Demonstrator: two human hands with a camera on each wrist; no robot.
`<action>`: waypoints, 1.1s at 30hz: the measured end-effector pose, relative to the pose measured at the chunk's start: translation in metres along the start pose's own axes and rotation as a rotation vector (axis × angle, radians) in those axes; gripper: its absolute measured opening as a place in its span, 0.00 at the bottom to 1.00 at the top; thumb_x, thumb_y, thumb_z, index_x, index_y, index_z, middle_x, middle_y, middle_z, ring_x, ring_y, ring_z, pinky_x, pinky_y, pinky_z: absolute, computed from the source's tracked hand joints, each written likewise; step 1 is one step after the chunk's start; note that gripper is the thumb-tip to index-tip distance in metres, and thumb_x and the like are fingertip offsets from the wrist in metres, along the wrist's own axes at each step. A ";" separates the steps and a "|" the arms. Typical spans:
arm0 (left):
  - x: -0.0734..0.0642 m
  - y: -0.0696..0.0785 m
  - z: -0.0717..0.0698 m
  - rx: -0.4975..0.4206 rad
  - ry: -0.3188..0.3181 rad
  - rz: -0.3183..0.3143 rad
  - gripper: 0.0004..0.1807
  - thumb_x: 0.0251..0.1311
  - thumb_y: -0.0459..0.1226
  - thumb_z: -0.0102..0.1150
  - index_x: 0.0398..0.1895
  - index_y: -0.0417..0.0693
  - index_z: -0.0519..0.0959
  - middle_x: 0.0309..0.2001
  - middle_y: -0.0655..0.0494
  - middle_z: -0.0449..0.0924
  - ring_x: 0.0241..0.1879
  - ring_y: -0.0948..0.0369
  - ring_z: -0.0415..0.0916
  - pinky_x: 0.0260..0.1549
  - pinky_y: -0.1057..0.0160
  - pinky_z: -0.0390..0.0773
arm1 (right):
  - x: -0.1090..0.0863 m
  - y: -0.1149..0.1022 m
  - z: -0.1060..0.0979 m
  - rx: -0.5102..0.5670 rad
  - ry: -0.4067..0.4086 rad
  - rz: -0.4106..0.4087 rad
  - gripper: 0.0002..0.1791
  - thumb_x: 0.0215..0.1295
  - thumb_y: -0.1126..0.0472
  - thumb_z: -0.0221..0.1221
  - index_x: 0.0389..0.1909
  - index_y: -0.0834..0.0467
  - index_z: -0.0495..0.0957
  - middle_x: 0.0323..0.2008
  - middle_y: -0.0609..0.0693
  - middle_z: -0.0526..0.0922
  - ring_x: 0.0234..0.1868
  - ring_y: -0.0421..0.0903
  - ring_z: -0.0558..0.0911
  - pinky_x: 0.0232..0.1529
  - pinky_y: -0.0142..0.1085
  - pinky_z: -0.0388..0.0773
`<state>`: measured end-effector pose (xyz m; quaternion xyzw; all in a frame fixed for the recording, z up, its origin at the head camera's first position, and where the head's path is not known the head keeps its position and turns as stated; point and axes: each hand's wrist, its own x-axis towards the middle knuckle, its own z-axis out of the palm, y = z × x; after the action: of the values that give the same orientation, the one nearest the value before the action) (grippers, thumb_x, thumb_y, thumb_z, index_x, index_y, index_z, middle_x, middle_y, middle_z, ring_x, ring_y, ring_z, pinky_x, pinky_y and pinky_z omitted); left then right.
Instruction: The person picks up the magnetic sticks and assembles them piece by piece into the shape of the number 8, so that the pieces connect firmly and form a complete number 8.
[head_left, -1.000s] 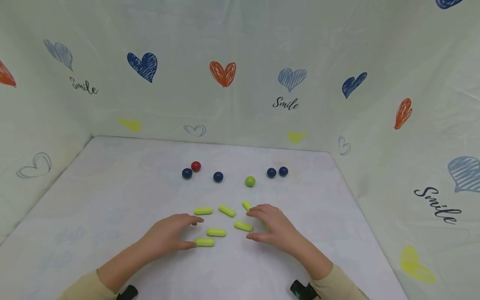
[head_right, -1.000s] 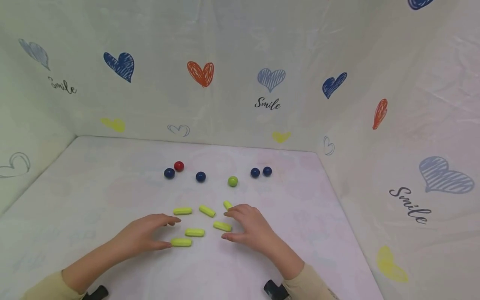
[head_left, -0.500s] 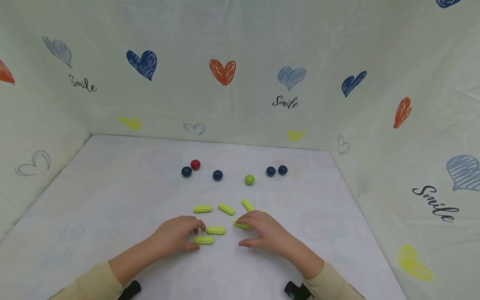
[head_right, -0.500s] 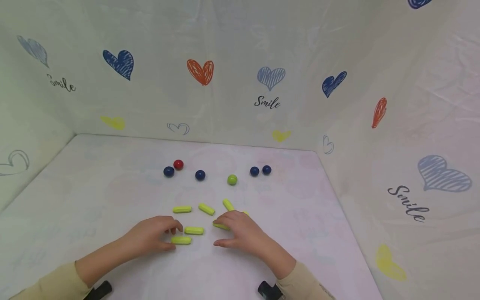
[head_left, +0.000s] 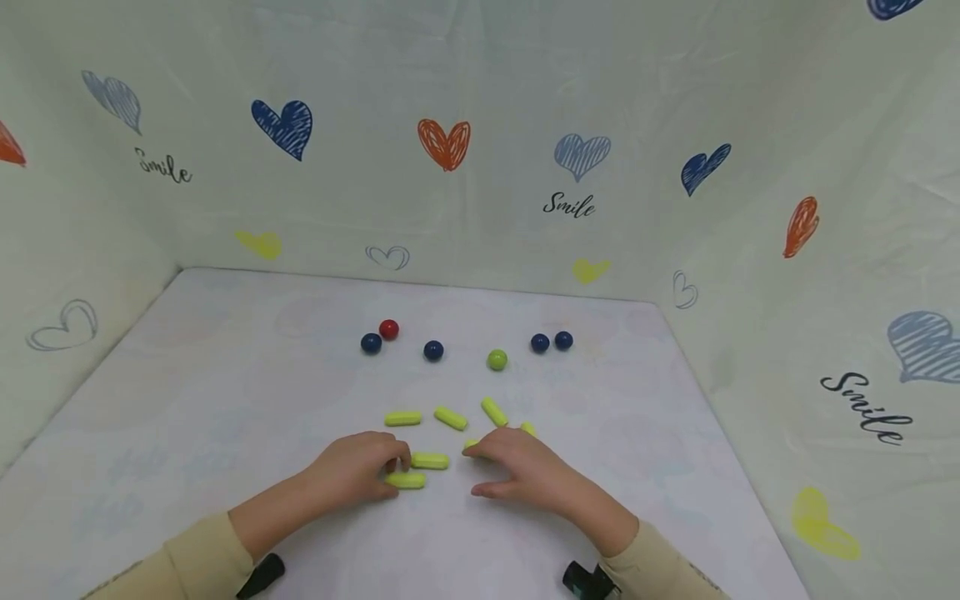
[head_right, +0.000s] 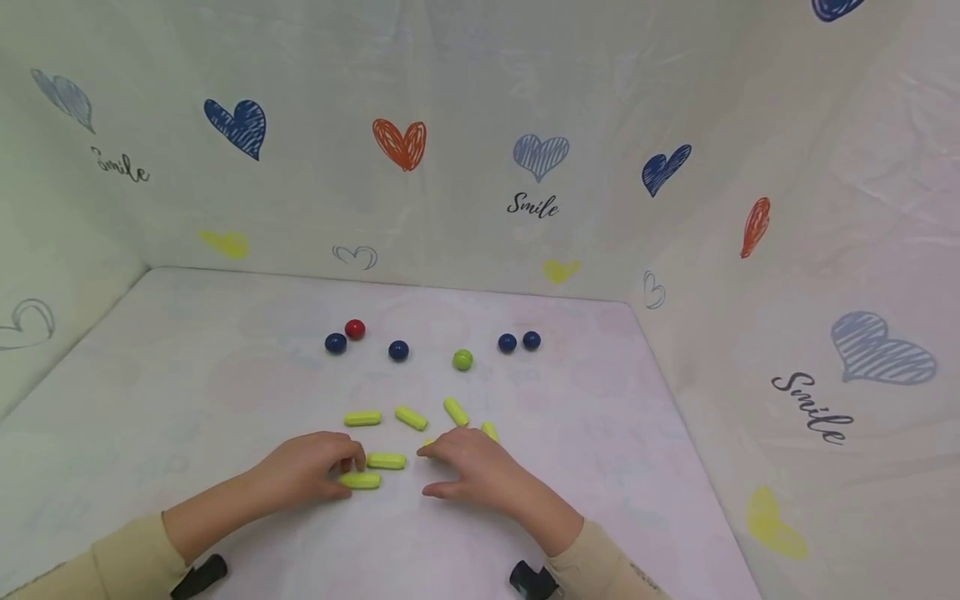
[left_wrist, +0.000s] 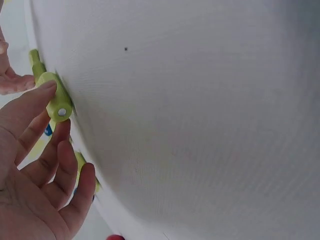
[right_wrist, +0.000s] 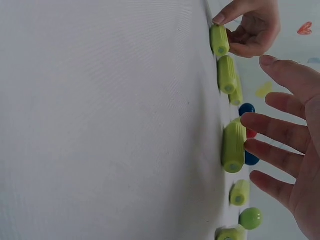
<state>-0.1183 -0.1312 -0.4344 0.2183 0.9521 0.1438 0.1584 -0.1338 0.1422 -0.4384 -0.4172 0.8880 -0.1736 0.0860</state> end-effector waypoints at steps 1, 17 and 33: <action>0.001 0.000 0.000 0.003 -0.005 -0.001 0.15 0.43 0.40 0.78 0.33 0.59 0.81 0.26 0.69 0.69 0.29 0.66 0.66 0.33 0.62 0.72 | 0.000 0.000 0.000 -0.002 -0.008 0.007 0.23 0.62 0.49 0.66 0.55 0.55 0.80 0.48 0.44 0.81 0.51 0.40 0.77 0.55 0.36 0.71; 0.005 0.004 -0.004 -0.033 -0.039 -0.013 0.12 0.47 0.39 0.76 0.32 0.57 0.81 0.26 0.67 0.70 0.28 0.64 0.66 0.33 0.61 0.71 | 0.012 0.000 -0.019 0.043 -0.022 0.117 0.24 0.61 0.50 0.67 0.56 0.54 0.80 0.51 0.42 0.82 0.53 0.41 0.77 0.57 0.38 0.71; 0.020 0.002 -0.038 0.001 0.080 0.009 0.12 0.49 0.37 0.75 0.36 0.54 0.82 0.30 0.65 0.74 0.31 0.63 0.70 0.35 0.63 0.76 | 0.042 0.019 -0.047 0.169 0.107 0.134 0.24 0.63 0.54 0.66 0.59 0.56 0.77 0.50 0.46 0.82 0.53 0.46 0.78 0.54 0.42 0.74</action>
<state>-0.1487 -0.1283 -0.4041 0.2165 0.9568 0.1528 0.1195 -0.1878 0.1323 -0.4020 -0.3385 0.8993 -0.2636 0.0847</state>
